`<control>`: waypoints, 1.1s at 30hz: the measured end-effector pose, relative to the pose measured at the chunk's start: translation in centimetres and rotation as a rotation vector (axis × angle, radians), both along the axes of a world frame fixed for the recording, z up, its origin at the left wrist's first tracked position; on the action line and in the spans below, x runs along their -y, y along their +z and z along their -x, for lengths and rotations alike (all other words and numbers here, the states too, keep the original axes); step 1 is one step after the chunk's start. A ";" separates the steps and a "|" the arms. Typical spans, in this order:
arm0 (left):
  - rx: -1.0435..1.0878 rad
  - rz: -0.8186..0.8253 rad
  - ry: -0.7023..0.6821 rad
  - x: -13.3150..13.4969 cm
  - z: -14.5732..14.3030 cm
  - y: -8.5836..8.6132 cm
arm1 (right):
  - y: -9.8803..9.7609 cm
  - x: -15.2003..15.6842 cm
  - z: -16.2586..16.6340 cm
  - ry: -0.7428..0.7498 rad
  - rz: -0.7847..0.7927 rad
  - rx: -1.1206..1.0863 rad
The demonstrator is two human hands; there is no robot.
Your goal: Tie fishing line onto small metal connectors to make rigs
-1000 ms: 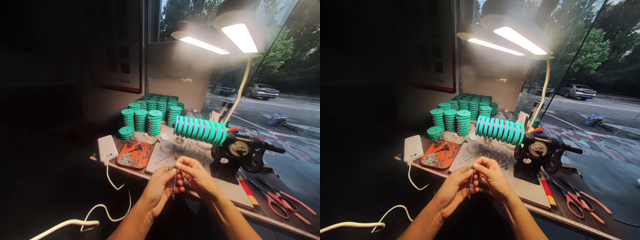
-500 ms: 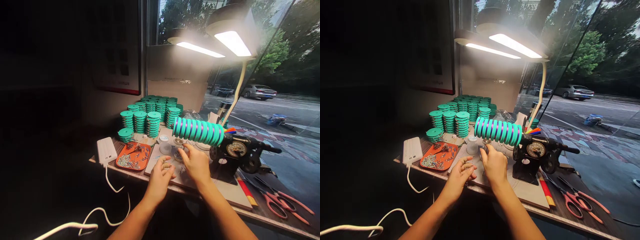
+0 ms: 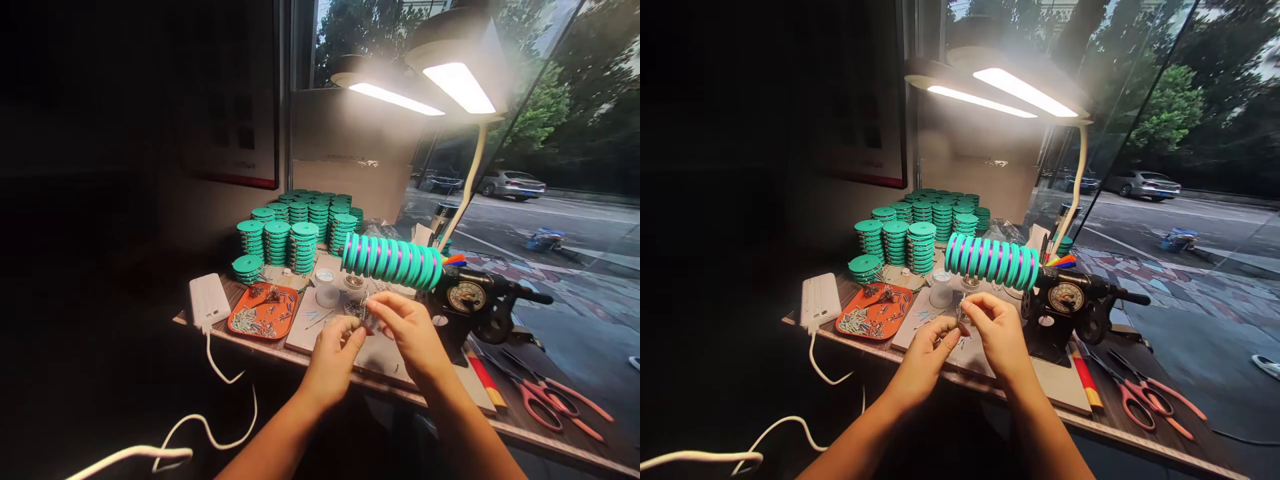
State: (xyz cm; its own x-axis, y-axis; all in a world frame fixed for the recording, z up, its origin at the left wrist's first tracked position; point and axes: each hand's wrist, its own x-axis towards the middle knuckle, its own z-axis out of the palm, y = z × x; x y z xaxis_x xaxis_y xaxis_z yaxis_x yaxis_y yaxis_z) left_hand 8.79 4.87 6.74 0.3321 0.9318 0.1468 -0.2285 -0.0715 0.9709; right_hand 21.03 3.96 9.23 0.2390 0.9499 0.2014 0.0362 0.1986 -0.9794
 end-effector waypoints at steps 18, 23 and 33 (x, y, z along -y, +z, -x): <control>0.218 0.573 -0.289 4.5 2.3 0.3 | -0.5 0.0 1.0 0.338 0.170 -0.408; 0.218 0.564 -0.304 4.7 2.5 0.2 | -0.4 -0.1 1.1 0.338 0.164 -0.409; 0.221 0.575 -0.322 4.9 2.8 -0.4 | -0.5 -0.1 1.1 0.316 0.166 -0.404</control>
State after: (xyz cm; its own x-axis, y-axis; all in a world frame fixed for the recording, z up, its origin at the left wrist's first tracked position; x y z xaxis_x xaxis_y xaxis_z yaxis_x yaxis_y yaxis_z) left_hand 6.02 -0.01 6.37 0.6246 0.7417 -0.2447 -0.3489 0.5453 0.7622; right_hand 19.93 4.10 8.72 -0.0366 0.9993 -0.0063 -0.3863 -0.0199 -0.9222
